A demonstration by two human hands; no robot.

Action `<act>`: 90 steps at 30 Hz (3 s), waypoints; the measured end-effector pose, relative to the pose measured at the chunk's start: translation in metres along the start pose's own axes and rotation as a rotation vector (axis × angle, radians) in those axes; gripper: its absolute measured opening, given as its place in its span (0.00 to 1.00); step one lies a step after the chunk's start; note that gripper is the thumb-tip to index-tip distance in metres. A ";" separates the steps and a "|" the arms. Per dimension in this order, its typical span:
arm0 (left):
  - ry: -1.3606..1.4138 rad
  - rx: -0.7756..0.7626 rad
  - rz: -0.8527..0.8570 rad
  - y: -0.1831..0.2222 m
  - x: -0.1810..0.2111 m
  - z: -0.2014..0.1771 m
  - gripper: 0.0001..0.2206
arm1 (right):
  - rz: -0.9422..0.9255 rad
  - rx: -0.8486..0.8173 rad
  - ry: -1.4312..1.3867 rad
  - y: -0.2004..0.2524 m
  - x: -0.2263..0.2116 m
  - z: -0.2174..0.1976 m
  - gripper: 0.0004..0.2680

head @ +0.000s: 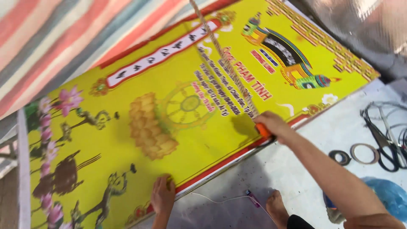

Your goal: Measuring a large printed banner with a tape measure and using a screwdriver to adjust components along its edge.

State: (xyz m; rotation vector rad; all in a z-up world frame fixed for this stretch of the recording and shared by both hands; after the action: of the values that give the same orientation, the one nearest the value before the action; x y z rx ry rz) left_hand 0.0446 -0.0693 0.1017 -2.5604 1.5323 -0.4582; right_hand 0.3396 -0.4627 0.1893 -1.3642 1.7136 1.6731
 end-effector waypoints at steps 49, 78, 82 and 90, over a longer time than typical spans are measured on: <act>1.516 -0.622 -1.068 0.099 -0.069 -0.043 0.15 | 0.122 -0.165 -0.255 0.200 0.061 0.365 0.19; 1.732 -0.651 -0.595 0.065 -0.020 -0.037 0.40 | 0.032 -0.159 -0.009 0.211 0.042 0.366 0.25; 1.767 -0.733 -0.643 0.067 -0.027 -0.034 0.41 | -0.060 -0.172 0.082 0.215 0.046 0.360 0.27; 1.874 -0.517 -0.737 0.015 -0.103 -0.055 0.37 | -0.031 -0.110 0.012 0.238 0.054 0.332 0.23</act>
State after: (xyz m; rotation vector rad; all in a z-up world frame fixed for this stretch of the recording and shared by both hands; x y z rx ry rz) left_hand -0.0315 0.0166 0.1299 -2.6146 0.4270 -3.5186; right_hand 0.0048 -0.2221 0.2028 -1.4446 1.6196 1.7686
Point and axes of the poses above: each hand's wrist, its own y-axis away from the middle knuckle, its own z-axis out of the palm, x = y × z, the point moved 1 cm from there along -y, towards the middle knuckle, and after that the axes turned 4 degrees about y, right-handed, at the moved point
